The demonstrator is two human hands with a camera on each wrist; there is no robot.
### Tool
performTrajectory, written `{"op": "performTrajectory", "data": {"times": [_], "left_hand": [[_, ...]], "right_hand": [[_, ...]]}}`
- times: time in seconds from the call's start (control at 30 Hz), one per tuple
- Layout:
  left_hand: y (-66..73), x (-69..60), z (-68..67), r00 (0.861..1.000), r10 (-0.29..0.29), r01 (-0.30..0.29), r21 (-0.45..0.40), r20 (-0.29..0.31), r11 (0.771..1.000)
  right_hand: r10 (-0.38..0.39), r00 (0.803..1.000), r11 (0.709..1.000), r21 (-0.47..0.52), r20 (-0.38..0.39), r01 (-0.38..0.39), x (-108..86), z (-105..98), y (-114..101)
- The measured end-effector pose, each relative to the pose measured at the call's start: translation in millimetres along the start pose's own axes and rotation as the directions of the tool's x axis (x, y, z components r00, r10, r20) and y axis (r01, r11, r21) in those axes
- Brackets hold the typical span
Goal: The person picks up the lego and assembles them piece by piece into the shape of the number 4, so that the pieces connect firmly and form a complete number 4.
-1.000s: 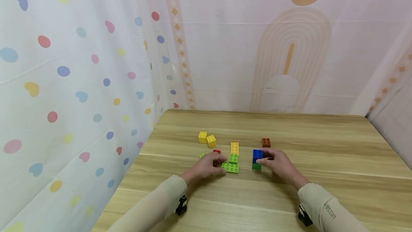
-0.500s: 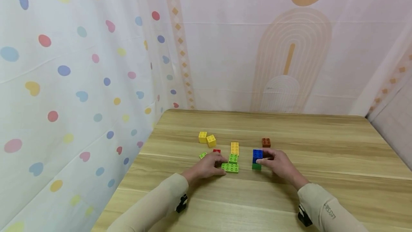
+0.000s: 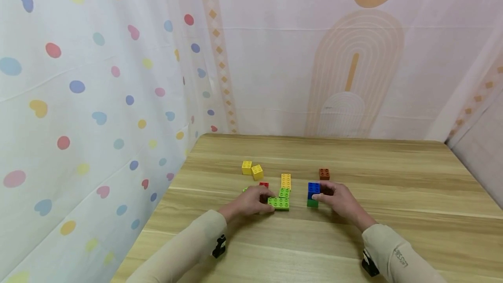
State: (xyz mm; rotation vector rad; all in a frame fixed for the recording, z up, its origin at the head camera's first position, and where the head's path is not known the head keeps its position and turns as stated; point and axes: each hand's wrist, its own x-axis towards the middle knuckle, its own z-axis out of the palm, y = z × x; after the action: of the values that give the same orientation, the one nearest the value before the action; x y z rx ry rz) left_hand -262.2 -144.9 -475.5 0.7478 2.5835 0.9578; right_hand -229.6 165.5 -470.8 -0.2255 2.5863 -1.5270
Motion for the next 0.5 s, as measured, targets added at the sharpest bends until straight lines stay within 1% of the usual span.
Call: {"op": "performTrajectory", "data": {"times": [0.07, 0.27, 0.4, 0.5], "left_hand": [[2.0, -0.3, -2.0, 1.0, 0.0, 0.0, -0.01, -0.008, 1.0], [8.5, 2.0, -8.3, 0.998, 0.042, -0.043, -0.028, -0.037, 0.999], [13.1, 4.6, -12.9, 0.998, 0.042, -0.045, -0.048, -0.054, 0.998], [16.2, 7.7, -15.7, 0.996, 0.057, -0.061, -0.048, -0.068, 0.997]], "right_hand": [[0.0, 1.0, 1.0, 0.0, -0.002, 0.0, -0.1, 0.1, -0.1], [0.0, 1.0, 1.0, 0.01, -0.012, 0.0, 0.0, 0.6, 0.2], [-0.002, 1.0, 1.0, 0.028, -0.013, 0.002, -0.2, 1.4, 1.0], [-0.002, 1.0, 0.999, 0.038, -0.012, 0.003, -1.0, 2.1, 1.5]]}}
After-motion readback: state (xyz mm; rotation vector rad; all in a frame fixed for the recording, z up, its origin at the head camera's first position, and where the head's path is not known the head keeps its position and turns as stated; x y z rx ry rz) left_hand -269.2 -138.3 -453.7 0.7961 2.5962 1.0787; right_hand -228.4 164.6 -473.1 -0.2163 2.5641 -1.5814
